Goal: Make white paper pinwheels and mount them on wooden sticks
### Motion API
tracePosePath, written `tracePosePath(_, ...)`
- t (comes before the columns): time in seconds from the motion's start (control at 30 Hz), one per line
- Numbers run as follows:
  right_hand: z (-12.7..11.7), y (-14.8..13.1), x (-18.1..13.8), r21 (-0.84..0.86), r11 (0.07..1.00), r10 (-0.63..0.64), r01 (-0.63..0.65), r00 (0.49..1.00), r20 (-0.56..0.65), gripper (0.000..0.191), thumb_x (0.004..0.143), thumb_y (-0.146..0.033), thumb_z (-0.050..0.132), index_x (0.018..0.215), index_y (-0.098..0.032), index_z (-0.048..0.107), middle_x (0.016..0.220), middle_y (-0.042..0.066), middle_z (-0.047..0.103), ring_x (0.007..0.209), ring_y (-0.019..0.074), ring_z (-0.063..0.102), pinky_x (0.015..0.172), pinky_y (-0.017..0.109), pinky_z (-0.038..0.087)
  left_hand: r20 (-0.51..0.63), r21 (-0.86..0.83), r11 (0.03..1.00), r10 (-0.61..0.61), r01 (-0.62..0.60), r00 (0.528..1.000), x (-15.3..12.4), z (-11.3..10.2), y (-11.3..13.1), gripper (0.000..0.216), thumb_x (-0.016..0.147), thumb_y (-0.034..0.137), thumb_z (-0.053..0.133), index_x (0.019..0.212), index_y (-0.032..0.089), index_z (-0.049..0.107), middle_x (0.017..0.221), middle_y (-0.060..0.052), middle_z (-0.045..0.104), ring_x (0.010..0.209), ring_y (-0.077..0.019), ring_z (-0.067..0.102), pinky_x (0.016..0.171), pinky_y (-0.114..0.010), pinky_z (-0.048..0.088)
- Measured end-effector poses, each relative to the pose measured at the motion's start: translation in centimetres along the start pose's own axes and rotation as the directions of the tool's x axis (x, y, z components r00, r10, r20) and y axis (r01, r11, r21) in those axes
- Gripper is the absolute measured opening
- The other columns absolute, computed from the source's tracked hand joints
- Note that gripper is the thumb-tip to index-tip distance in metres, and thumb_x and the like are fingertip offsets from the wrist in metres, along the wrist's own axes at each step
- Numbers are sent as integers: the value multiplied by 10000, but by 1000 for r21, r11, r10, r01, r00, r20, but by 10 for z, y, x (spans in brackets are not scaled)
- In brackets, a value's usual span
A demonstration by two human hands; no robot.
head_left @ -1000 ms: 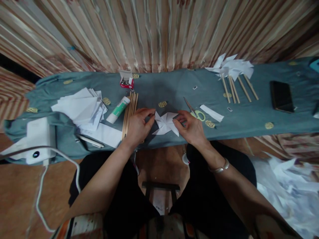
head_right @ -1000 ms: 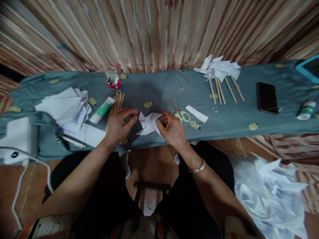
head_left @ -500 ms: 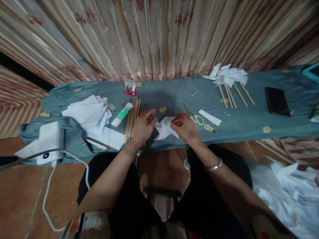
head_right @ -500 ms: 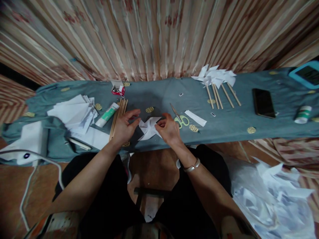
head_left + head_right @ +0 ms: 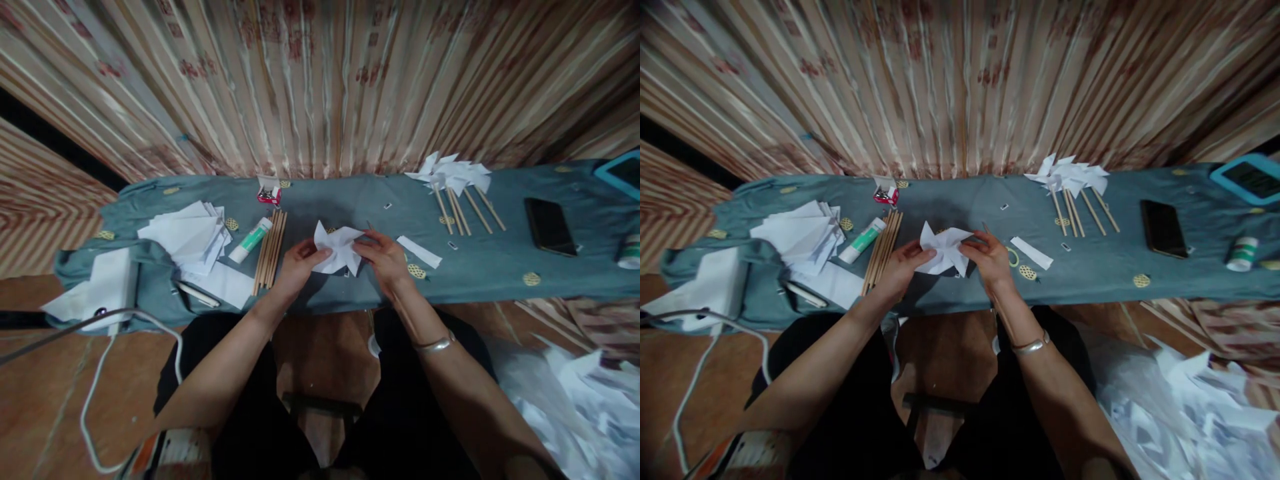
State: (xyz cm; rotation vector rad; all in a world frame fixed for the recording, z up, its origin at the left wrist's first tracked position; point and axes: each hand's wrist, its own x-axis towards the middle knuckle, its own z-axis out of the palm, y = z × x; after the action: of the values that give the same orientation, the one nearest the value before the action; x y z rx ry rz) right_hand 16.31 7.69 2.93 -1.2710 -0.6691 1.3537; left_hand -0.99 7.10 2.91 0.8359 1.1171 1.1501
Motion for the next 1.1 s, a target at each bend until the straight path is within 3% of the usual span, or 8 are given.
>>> tracePosePath(0.1, 4, -1, -3, 9, 1000, -16, 16, 1000, 12, 601, 433, -275, 881, 970, -212, 618, 719, -41, 717, 689, 165, 666, 742, 328, 518, 28, -1, 999, -50, 50, 998, -2, 5, 1, 420, 475, 398, 901, 765, 132, 755, 772, -57, 752, 713, -188, 664, 751, -317, 506)
tracePosePath(0.27, 8, -1, -10, 23, 1000, -13, 12, 999, 43, 606, 435, -268, 891, 976, -209, 627, 719, -31, 725, 684, 162, 659, 728, 322, 511, -31, 22, 999, -31, 32, 999, -3, 7, 3, 360, 459, 400, 897, 667, 144, 754, 676, -33, 730, 623, -160, 621, 658, -283, 474)
tracePosePath(0.57, 7, -3, -13, -61, 998, -7, 12, 996, 90, 393, 537, -500, 871, 771, -213, 738, 738, 3, 733, 708, 158, 634, 689, 293, 476, -97, -8, 1000, -26, 25, 995, -3, 8, 6, 286, 493, 344, 863, 664, 144, 753, 650, -24, 717, 587, -140, 589, 611, -261, 447)
tracePosePath(0.8, 17, -4, -21, -27, 992, 123, -120, 970, 212, 373, 444, -438, 926, 702, -216, 772, 705, 1, 753, 701, 158, 647, 755, 306, 483, -32, 20, 999, -48, 48, 998, -2, 7, 3, 270, 484, 334, 856, 646, 142, 758, 650, -31, 718, 588, -139, 589, 595, -255, 438)
tracePosePath(0.97, 21, -4, -20, 3, 989, 142, -146, 970, 195, 369, 375, -406, 944, 625, -213, 753, 607, -10, 721, 642, 151, 637, 711, 299, 485, -39, 18, 999, -40, 41, 998, -1, 11, 3, 282, 462, 338, 866, 637, 144, 759, 633, -22, 714, 576, -136, 582, 580, -248, 429)
tracePosePath(1.1, 21, -3, -18, 9, 991, 126, -130, 974, 189, 360, 405, -405, 935, 641, -210, 745, 637, -8, 737, 608, 150, 636, 698, 309, 492, -21, 16, 998, -52, 53, 998, -2, 11, 5, 298, 454, 358, 877, 621, 146, 751, 615, -21, 704, 565, -134, 578, 579, -252, 432)
